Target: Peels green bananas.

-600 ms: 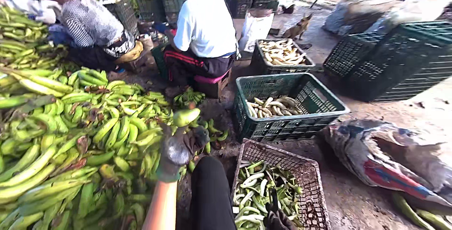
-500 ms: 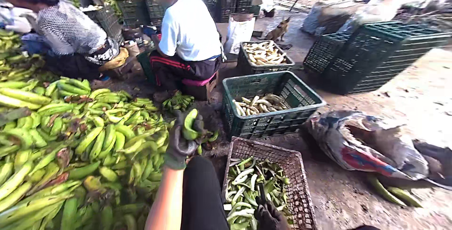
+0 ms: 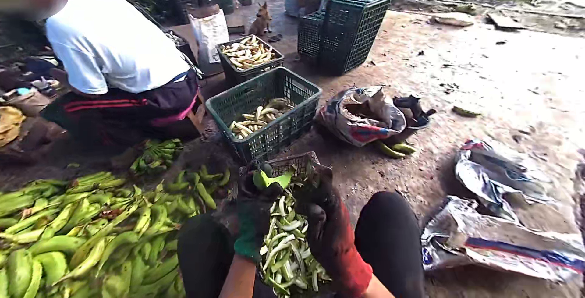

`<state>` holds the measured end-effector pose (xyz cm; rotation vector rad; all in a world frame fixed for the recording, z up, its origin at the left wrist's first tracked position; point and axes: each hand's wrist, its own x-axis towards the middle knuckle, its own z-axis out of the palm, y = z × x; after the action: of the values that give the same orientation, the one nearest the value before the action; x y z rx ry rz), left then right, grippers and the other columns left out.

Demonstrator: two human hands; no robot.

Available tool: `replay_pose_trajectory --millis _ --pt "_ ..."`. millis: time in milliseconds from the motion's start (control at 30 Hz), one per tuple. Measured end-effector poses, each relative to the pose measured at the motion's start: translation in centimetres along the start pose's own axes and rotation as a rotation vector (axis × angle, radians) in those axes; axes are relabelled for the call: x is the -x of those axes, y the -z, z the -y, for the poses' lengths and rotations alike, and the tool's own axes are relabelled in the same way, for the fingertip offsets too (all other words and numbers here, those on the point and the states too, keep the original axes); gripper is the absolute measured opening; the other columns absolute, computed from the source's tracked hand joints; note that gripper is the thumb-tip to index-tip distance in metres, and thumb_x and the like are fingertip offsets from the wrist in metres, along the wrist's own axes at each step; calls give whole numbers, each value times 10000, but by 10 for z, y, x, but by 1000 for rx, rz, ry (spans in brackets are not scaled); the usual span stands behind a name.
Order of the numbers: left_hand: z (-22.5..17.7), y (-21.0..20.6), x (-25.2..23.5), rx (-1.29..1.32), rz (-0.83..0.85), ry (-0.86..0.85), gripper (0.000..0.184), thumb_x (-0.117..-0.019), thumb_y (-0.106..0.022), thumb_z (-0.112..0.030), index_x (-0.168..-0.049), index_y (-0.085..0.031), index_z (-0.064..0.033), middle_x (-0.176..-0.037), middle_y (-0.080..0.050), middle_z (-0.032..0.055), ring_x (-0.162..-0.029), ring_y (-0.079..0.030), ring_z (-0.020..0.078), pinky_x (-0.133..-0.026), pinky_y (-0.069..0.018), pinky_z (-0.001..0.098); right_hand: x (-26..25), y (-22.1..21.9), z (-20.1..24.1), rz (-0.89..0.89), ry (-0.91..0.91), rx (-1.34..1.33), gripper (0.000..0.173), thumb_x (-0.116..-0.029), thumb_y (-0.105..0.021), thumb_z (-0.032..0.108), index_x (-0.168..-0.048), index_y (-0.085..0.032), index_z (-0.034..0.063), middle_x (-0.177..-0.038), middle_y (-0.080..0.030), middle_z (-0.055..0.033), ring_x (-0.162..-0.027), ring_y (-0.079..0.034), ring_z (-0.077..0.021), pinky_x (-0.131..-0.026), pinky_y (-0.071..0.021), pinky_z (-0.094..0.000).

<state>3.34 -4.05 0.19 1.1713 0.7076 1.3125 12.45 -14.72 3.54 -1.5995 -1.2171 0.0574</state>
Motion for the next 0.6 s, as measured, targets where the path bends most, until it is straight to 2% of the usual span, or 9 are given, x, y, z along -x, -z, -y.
replay_pose_trajectory --millis 33,133,167,233,300,333,433,500,600 --pt "-1 -2 3 31 11 -20 753 -681 -847 -25 -1332 -472 35 -1067 -701 44 -941 -698 100 -819 -611 274 11 -2 -5 134 -141 17 492 -1083 -437 338 -1217 -595 -108 -954 -713 -153 -808 -718 -169 -769 -620 -350" --pt "-13 4 3 160 100 -92 813 -658 -927 -159 -1326 -484 -25 -1073 -712 76 -939 -715 181 -809 -631 344 46 -11 -46 948 -701 -27 461 -1108 -373 338 -1297 -583 -27 -1057 -682 -256 -946 -689 -384 -887 -534 -586" --pt "-17 8 -7 174 126 -98 833 -688 -932 -261 -1353 -482 -42 -1089 -711 91 -941 -716 206 -804 -635 370 51 -16 -57 993 -735 -137 477 -1108 -361 350 -1325 -559 -26 -1040 -679 -259 -924 -684 -385 -867 -536 -577" --pt "-18 17 -15 105 89 18 720 -885 -758 -380 -1416 -441 -13 -1100 -699 119 -891 -709 204 -732 -628 361 60 -14 -62 806 -653 -329 486 -1088 -366 390 -1359 -529 21 -915 -673 -147 -761 -671 -252 -728 -576 -465" --pt "-10 24 -23 119 -5 189 403 -1072 -446 -254 -1400 -464 -20 -1069 -679 103 -819 -683 157 -664 -599 310 42 -12 -60 588 -421 -320 479 -1069 -426 333 -1467 -541 93 -1103 -710 -71 -905 -688 -145 -834 -585 -391" --pt "-7 26 -29 146 -40 242 349 -1094 -389 -195 -1371 -501 -13 -1059 -673 98 -812 -673 145 -667 -588 299 31 -14 -62 491 -236 -222 446 -1044 -455 293 -1432 -598 124 -1215 -710 -71 -1047 -686 -159 -932 -562 -417" --pt "0 29 -28 163 3 333 319 -1086 -353 -115 -1319 -525 19 -1018 -685 106 -793 -685 139 -663 -592 289 22 -26 -65 300 165 67 333 -925 -618 230 -1227 -756 256 -1156 -725 -165 -1087 -684 -386 -940 -508 -629" --pt "3 29 -22 101 52 335 338 -1083 -358 -125 -1338 -534 10 -1055 -682 83 -834 -670 107 -715 -577 264 17 -37 -63 332 159 135 271 -922 -658 221 -1161 -776 266 -1153 -712 -191 -1114 -655 -427 -980 -459 -659" --pt "8 35 -30 113 -27 330 310 -1093 -391 -147 -1298 -563 8 -1008 -690 92 -790 -674 122 -663 -574 263 13 -59 -62 343 107 194 248 -903 -687 202 -1126 -781 256 -1161 -708 -194 -1134 -643 -429 -1002 -447 -649"
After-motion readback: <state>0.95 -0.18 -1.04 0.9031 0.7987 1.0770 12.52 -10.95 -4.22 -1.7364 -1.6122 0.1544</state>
